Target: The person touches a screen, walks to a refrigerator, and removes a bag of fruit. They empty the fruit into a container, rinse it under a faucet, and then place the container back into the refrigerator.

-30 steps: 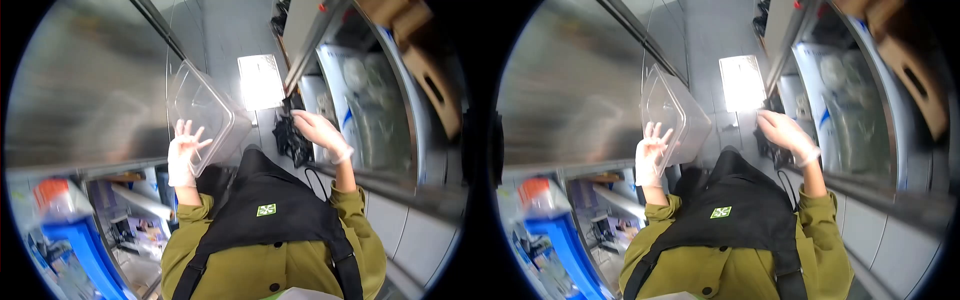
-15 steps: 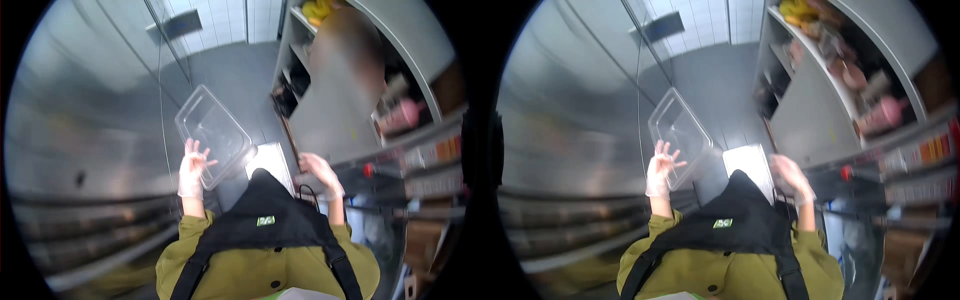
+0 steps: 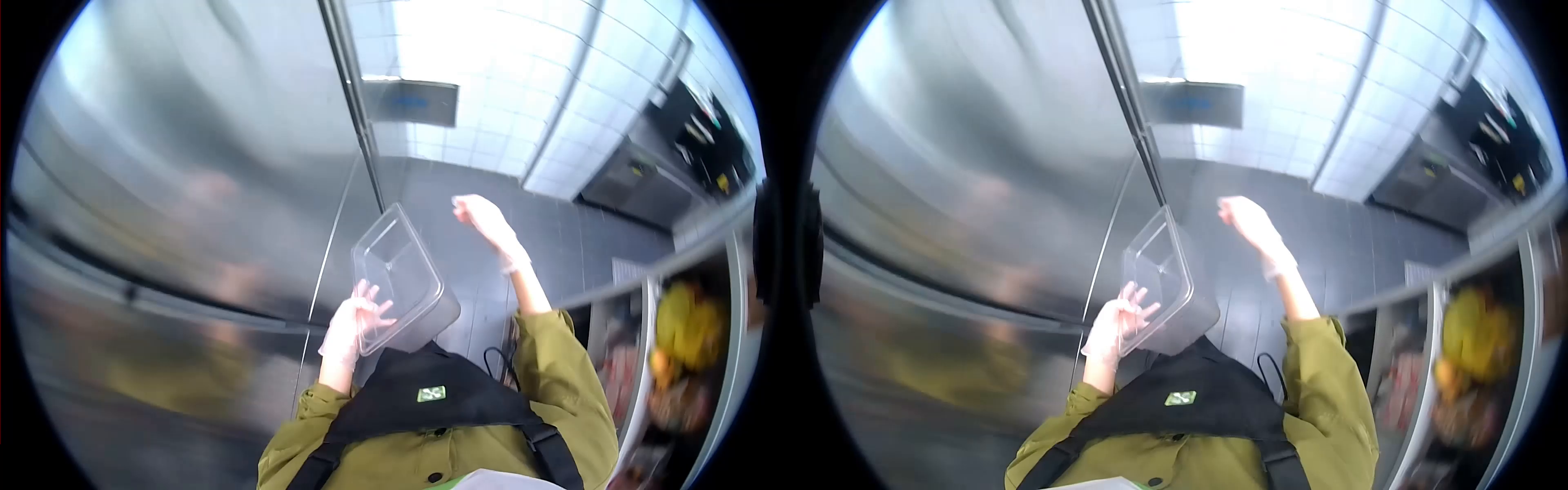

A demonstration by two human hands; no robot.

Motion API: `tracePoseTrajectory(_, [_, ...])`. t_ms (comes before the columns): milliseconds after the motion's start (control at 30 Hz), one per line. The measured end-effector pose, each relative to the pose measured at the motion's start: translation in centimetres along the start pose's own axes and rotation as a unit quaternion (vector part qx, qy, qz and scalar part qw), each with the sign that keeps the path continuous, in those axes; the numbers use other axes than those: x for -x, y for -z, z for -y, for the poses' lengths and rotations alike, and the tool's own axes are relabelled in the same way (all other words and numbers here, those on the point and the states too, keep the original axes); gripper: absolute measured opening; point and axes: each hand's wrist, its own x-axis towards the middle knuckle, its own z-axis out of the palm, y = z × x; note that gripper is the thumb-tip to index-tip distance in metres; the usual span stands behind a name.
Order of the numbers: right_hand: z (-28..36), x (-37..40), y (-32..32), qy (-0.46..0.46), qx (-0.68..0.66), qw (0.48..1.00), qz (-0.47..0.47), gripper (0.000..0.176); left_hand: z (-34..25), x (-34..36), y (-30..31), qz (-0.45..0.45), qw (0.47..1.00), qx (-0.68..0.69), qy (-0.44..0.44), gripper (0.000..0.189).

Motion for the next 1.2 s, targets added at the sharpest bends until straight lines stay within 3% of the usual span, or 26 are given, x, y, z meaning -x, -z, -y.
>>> tracePoseTrajectory(33, [1.8,-4.1,-2.2,0.024,-0.009,0.999,0.041,0.027,0.0,0.9,0.8,0.003,1.0,0.008,-0.005,0.082])
tracePoseTrajectory(100, [2.2,-16.9,-3.3,0.027,0.07,0.991,0.109,0.031,0.1,-5.3,-0.8,0.016,0.998,0.045,-0.043,0.077])
tracePoseTrajectory(167, [-4.8,-29.9,-4.5,0.205,0.058,0.971,0.11,0.04,2.0,-14.6,0.9,-0.008,0.996,0.003,-0.093,0.061])
tracePoseTrajectory(200, [-2.2,-32.7,-5.4,0.115,0.048,0.986,0.11,0.047,2.7,-18.3,1.1,-0.007,0.99,-0.011,-0.143,0.031])
tracePoseTrajectory(233, [-0.1,-33.3,-6.2,0.009,0.048,0.992,0.12,0.055,0.9,-19.7,-2.1,-0.081,0.991,0.105,-0.037,0.008])
tracePoseTrajectory(300, [-6.0,-38.7,-7.6,0.007,0.051,0.987,0.151,0.076,2.6,-22.6,-4.6,-0.132,0.988,0.042,-0.07,0.084])
tracePoseTrajectory(333, [-8.2,-40.5,-8.5,0.038,0.004,0.983,0.177,0.077,3.7,-24.5,-3.5,-0.093,0.986,0.101,-0.094,0.084])
tracePoseTrajectory(367, [-9.9,-41.0,-8.5,0.065,-0.041,0.977,0.2,0.077,3.2,-24.9,-6.3,-0.127,0.985,0.08,-0.09,0.082])
tracePoseTrajectory(400, [-9.5,-40.9,-7.6,0.088,-0.119,0.942,0.302,0.073,3.8,-26.1,-6.7,-0.123,0.983,0.083,-0.105,0.079])
tracePoseTrajectory(433, [-4.4,-39.1,-9.0,0.086,-0.137,0.941,0.298,0.07,1.4,-25.7,-6.3,-0.114,0.981,0.101,-0.119,0.076])
tracePoseTrajectory(500, [-11.7,-42.5,-10.3,-0.136,-0.036,0.924,0.357,0.084,-0.2,-27.6,-7.8,-0.141,0.973,0.138,-0.12,0.066])
tracePoseTrajectory(567, [-14.5,-41.8,-10.4,-0.165,-0.078,0.866,0.466,0.086,1.3,-28.2,-10.0,-0.203,0.946,0.183,-0.173,0.061])
tracePoseTrajectory(600, [-17.3,-41.3,-11.4,-0.147,-0.013,0.897,0.418,0.08,2.0,-28.0,-12.6,-0.24,0.932,0.179,-0.204,0.063])
tracePoseTrajectory(667, [-31.4,-41.9,-16.9,-0.068,-0.014,0.92,0.387,0.085,6.6,-29.1,-13.5,-0.291,0.9,0.196,-0.259,0.079])
tracePoseTrajectory(700, [-30.1,-41.0,-17.4,0.042,0.007,0.931,0.363,0.085,7.9,-30.4,-13.8,-0.337,0.878,0.217,-0.261,0.083])
tracePoseTrajectory(733, [-25.8,-40.3,-15.8,0.067,-0.073,0.921,0.377,0.072,9.4,-30.8,-14.4,-0.381,0.855,0.233,-0.261,0.088])
tracePoseTrajectory(767, [-20.8,-39.3,-13.3,0.027,-0.033,0.927,0.374,0.056,12.0,-31.0,-15.3,-0.425,0.834,0.256,-0.242,0.093])
tracePoseTrajectory(833, [-22.6,-38.5,-11.6,0.014,0.118,0.927,0.356,0.042,17.5,-30.4,-15.2,-0.444,0.806,0.299,-0.253,0.102])
tracePoseTrajectory(900, [-27.2,-37.0,-5.6,0.093,0.083,0.93,0.345,0.036,19.1,-30.3,-16.0,-0.471,0.795,0.323,-0.206,0.105])
tracePoseTrajectory(933, [-27.9,-36.6,-0.9,0.086,0.072,0.933,0.341,0.032,18.8,-30.8,-16.7,-0.489,0.787,0.334,-0.171,0.106])
tracePoseTrajectory(1033, [-29.1,-35.4,13.5,-0.007,0.075,0.95,0.303,0.031,19.8,-31.2,-17.8,-0.448,0.809,0.323,-0.199,0.094])
tracePoseTrajectory(1067, [-27.7,-36.2,18.2,0.021,0.117,0.951,0.286,0.032,19.3,-31.8,-18.2,-0.459,0.805,0.324,-0.192,0.092])
tracePoseTrajectory(1133, [-28.5,-38.1,26.6,-0.024,0.175,0.953,0.246,0.035,17.4,-35.2,-16.8,-0.489,0.782,0.352,-0.16,0.102])
tracePoseTrajectory(1200, [-30.2,-40.1,32.7,-0.11,0.158,0.972,0.131,0.043,14.1,-39.3,-16.0,-0.504,0.782,0.344,-0.127,0.106])
